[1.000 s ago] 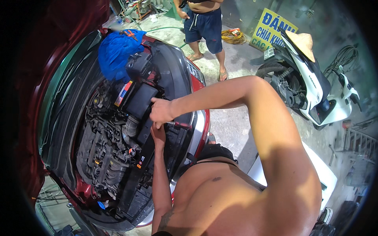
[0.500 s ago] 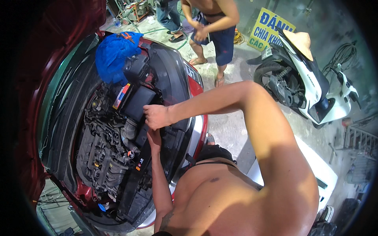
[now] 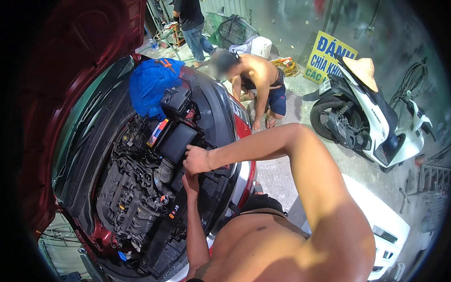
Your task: The person works on a red car in a garage, first removing a black plastic trim piece from the rear wheel arch using a screwdriver. They then move to the front of the car and use a wrench to tighten bolts on the engine bay components.
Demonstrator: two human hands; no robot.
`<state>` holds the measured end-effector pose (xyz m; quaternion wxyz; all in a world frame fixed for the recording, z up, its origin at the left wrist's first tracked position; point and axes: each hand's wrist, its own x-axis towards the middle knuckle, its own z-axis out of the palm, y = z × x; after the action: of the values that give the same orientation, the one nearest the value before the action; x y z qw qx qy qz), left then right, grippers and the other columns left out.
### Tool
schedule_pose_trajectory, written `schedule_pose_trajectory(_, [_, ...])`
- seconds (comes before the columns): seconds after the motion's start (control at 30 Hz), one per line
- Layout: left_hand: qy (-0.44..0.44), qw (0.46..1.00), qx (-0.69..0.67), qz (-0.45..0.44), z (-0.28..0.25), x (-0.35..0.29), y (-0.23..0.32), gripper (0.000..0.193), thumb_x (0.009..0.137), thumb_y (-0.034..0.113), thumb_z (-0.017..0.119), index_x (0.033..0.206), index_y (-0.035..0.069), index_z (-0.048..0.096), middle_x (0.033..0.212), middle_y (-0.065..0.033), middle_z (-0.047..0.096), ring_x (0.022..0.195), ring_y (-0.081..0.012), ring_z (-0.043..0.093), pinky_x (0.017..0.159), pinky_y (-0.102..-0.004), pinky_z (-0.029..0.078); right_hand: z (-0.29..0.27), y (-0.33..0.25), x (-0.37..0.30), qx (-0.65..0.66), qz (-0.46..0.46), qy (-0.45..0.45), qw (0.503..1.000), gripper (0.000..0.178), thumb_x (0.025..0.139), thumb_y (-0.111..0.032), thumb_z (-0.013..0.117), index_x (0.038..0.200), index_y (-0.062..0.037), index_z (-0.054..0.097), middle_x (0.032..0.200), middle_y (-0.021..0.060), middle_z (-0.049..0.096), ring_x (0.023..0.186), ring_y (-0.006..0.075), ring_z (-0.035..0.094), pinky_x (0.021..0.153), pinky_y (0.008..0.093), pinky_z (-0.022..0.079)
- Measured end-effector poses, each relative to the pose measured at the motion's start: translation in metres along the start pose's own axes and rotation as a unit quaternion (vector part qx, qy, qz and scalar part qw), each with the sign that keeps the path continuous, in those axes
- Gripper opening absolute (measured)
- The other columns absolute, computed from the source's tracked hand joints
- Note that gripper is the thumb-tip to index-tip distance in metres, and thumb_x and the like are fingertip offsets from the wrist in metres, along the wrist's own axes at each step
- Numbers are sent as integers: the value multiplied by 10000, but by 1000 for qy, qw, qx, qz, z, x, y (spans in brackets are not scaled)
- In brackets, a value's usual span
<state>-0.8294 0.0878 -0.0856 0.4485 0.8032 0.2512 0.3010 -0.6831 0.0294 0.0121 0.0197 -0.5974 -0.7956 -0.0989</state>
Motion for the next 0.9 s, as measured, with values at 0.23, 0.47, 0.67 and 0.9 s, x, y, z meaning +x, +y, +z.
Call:
schedule_pose_trajectory(0.23, [19,1000,4,0,-4,-6,-6,192,931,103,549,1001,-55,635,883,-228,679,783,-336,657,695,-411,469,-21,18,9,-56,-208,55,975,224,767,-324,656,905,-165,733,900,-47,706,1048,166,575,1019,502,333])
schedule_pose_trajectory(0.47, [19,997,75,-31,3,-16,7,212,943,168,549,947,-20,647,900,-221,689,856,-392,671,682,-448,487,-21,-15,4,-115,-126,-53,984,160,833,-286,609,891,-179,713,867,-39,697,1029,172,604,918,410,362])
schedule_pose_trajectory(0.67, [44,995,85,0,3,-8,4,254,945,193,559,981,-45,641,921,-265,666,896,-442,644,685,-478,479,-23,7,3,-68,-139,-4,988,208,795,-315,662,949,-179,690,849,-46,692,1042,166,597,1028,466,321])
schedule_pose_trajectory(0.9, [64,993,93,26,17,-9,3,237,942,153,548,1030,-46,642,950,-255,669,924,-422,646,732,-458,480,-4,-6,-2,-66,-86,-2,994,192,782,-305,659,871,-136,674,732,-67,666,944,193,612,949,431,356])
